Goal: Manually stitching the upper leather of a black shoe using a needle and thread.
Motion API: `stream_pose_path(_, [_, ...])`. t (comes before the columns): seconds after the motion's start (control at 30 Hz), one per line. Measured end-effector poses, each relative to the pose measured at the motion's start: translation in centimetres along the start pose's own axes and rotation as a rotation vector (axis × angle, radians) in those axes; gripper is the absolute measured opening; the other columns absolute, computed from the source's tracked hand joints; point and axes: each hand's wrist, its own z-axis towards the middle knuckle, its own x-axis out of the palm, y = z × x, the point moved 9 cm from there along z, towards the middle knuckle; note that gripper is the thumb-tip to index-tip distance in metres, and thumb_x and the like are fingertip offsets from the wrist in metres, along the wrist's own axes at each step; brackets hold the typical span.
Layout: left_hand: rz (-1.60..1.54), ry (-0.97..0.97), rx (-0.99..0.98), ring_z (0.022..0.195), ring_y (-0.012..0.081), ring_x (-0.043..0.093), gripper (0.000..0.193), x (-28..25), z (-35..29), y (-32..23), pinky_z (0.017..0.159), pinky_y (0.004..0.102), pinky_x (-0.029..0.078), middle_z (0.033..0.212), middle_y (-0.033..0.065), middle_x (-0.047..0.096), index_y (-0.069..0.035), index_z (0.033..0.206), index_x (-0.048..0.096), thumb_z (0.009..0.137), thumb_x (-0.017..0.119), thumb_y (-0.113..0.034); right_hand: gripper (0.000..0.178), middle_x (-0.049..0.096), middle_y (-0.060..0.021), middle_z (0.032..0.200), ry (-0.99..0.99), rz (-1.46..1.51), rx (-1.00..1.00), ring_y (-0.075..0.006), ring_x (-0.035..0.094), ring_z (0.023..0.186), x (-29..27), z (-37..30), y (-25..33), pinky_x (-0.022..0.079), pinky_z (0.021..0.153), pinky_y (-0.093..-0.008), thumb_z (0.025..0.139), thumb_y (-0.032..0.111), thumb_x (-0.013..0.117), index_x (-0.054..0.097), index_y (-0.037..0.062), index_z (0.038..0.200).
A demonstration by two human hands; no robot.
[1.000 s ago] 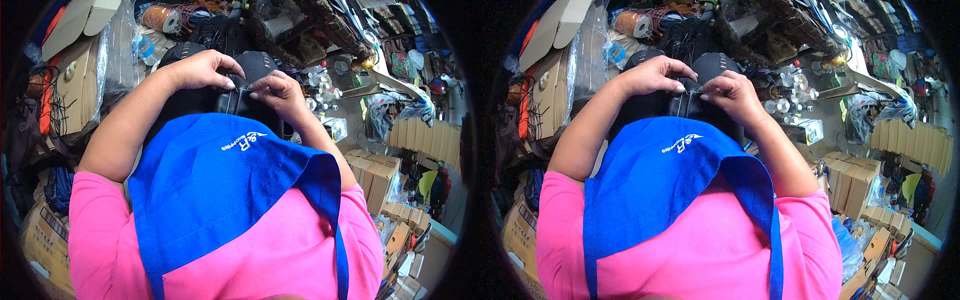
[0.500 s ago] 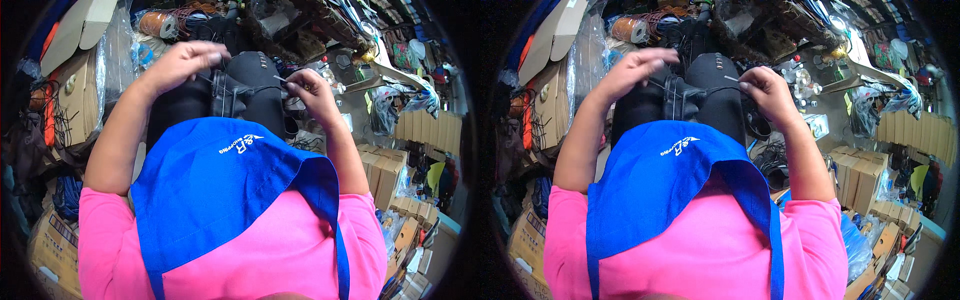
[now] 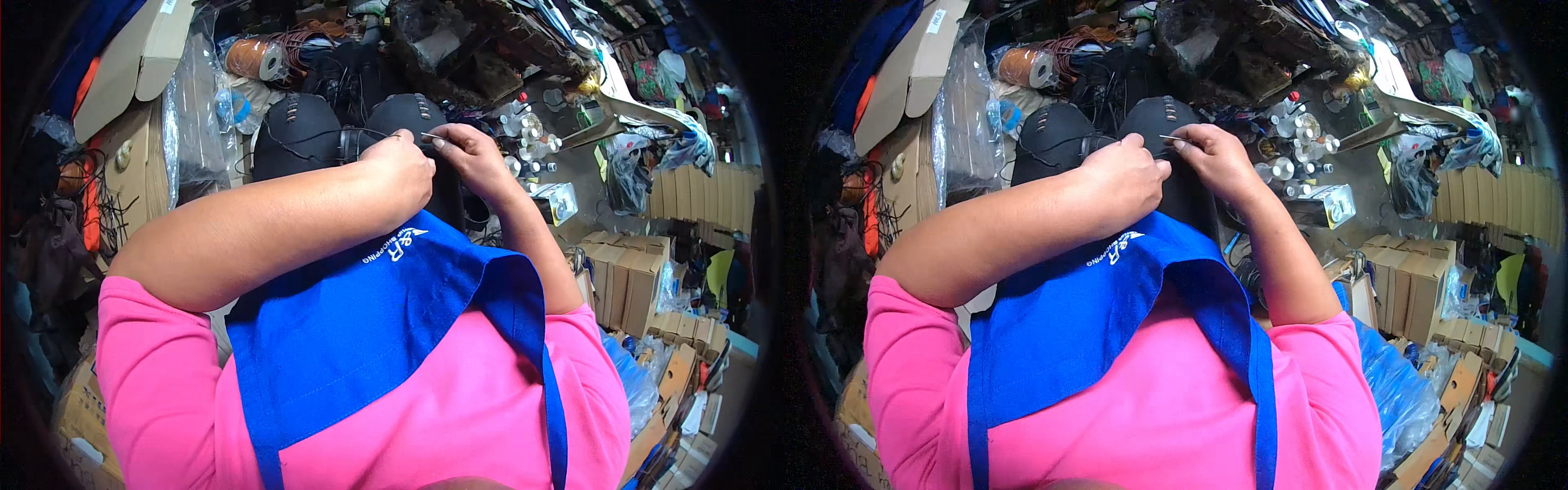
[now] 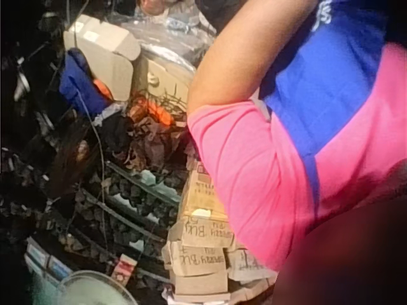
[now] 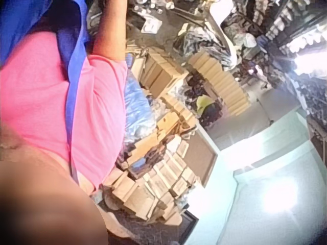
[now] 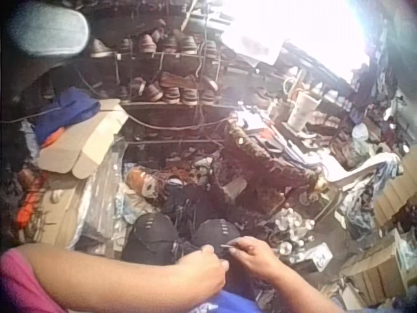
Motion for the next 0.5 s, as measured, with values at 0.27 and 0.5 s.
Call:
stream_pose_path(0.27, [0.023, -0.455, -0.051, 0.077, 0.0143, 0.058, 0.011, -3.3, -4.1, -0.6, 0.071, 0.0306, 0.042, 0.081, 0.0018, 0.054, -0.011, 0.080, 0.063, 0.079, 0.054, -0.018, 0.037, 0.065, -0.0095, 0.096, 0.078, -0.030, -0.199, -0.0250, 0.062, 0.091, 2.7, 0.1, 4.0, 0.043, 0.079, -0.0354, 0.066, 0.019, 0.070, 0.064, 0.0084, 0.101])
stream_pose_path(0.5, [-0.066, -0.490, -0.401, 0.065, 0.0172, 0.062, 0.010, -1.8, -7.8, 1.4, 0.063, 0.0330, 0.044, 0.069, 0.0024, 0.056, -0.014, 0.089, 0.055, 0.080, 0.051, -0.014, 0.036, 0.064, -0.0108, 0.094, -0.064, -0.166, -0.218, -0.0295, 0.059, 0.094, 6.2, 1.8, 6.5, 0.038, 0.084, -0.0389, 0.065, 0.021, 0.070, 0.063, 0.0089, 0.098])
